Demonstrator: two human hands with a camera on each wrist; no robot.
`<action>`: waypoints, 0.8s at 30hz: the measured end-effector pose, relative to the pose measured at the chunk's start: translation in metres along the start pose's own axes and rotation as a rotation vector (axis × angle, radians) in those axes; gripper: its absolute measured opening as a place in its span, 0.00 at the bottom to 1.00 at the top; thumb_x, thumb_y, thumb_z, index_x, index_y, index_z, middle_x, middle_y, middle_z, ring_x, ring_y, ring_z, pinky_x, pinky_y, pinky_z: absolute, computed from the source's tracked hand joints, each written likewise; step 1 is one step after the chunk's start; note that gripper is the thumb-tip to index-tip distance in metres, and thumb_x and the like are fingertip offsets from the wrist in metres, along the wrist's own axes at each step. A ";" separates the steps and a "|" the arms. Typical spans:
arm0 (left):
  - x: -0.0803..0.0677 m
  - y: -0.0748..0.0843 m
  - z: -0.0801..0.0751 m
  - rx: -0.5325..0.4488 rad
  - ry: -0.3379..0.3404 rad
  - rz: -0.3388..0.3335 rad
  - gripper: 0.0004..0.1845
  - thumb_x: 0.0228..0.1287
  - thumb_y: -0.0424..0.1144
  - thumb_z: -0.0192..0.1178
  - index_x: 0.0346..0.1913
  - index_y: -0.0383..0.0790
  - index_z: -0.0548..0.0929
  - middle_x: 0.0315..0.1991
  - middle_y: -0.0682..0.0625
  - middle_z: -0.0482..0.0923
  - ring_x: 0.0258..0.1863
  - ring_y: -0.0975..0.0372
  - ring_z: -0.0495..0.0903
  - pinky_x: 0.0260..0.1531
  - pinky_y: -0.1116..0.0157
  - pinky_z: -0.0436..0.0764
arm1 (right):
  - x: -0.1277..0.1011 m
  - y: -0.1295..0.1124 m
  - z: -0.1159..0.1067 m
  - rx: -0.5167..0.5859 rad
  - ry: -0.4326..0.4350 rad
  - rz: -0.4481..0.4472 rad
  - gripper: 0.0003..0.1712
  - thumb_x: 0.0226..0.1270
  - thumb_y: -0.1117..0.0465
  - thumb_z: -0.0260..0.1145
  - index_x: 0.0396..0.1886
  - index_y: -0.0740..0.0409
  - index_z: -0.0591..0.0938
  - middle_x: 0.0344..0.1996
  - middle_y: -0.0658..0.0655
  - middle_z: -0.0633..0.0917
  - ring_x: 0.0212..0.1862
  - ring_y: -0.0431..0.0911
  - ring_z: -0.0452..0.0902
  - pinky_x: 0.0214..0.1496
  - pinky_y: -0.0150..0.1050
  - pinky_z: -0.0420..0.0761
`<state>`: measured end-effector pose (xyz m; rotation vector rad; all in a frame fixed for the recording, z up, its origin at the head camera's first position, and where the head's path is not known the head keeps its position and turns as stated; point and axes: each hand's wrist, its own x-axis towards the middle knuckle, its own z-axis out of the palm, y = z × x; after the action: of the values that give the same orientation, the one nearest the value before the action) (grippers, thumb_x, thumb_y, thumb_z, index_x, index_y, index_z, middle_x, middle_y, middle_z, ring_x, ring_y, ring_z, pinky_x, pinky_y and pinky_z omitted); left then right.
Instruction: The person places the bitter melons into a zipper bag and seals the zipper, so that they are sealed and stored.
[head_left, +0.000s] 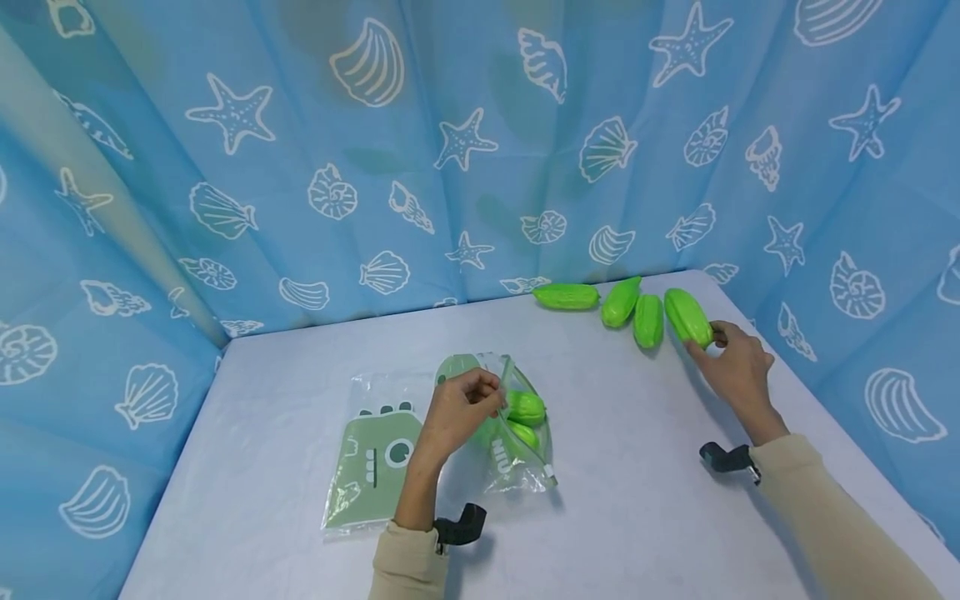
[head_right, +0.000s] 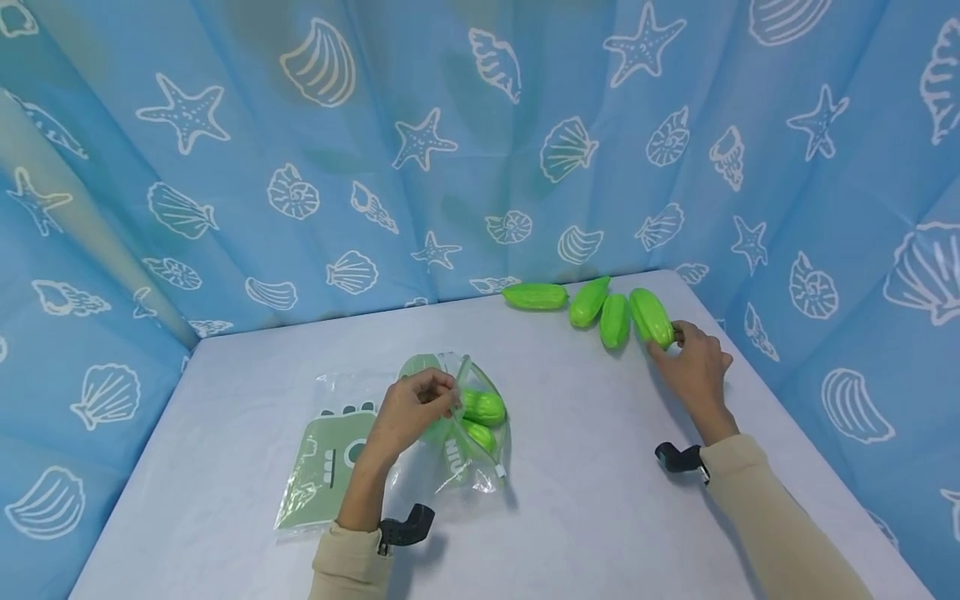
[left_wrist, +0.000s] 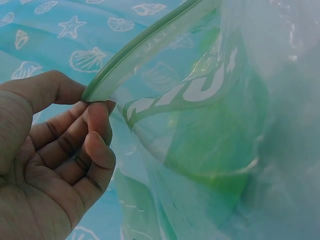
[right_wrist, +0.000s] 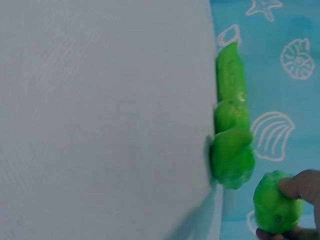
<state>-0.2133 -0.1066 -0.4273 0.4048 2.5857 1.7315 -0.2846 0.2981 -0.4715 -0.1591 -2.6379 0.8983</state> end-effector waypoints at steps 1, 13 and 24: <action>0.000 0.000 0.000 -0.002 0.001 -0.002 0.06 0.60 0.39 0.61 0.38 0.43 0.81 0.28 0.51 0.81 0.25 0.59 0.80 0.28 0.65 0.77 | -0.001 -0.001 -0.001 0.010 0.006 -0.012 0.36 0.62 0.44 0.59 0.58 0.68 0.69 0.46 0.69 0.76 0.49 0.62 0.66 0.45 0.60 0.52; -0.013 0.038 -0.011 0.001 -0.004 0.001 0.07 0.61 0.32 0.58 0.39 0.32 0.80 0.30 0.40 0.80 0.28 0.48 0.80 0.28 0.67 0.76 | -0.023 -0.045 -0.011 0.061 -0.058 -0.086 0.36 0.60 0.42 0.61 0.61 0.60 0.69 0.47 0.63 0.75 0.54 0.60 0.65 0.50 0.63 0.59; -0.013 0.039 -0.014 0.010 -0.006 -0.018 0.07 0.61 0.32 0.58 0.40 0.32 0.79 0.31 0.41 0.80 0.29 0.49 0.80 0.29 0.67 0.76 | -0.044 -0.075 -0.002 0.112 -0.180 -0.203 0.34 0.58 0.45 0.65 0.60 0.59 0.70 0.46 0.59 0.76 0.53 0.57 0.67 0.48 0.56 0.65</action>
<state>-0.1946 -0.1081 -0.3883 0.3849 2.5869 1.7091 -0.2418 0.2305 -0.4372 0.2242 -2.6942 1.0285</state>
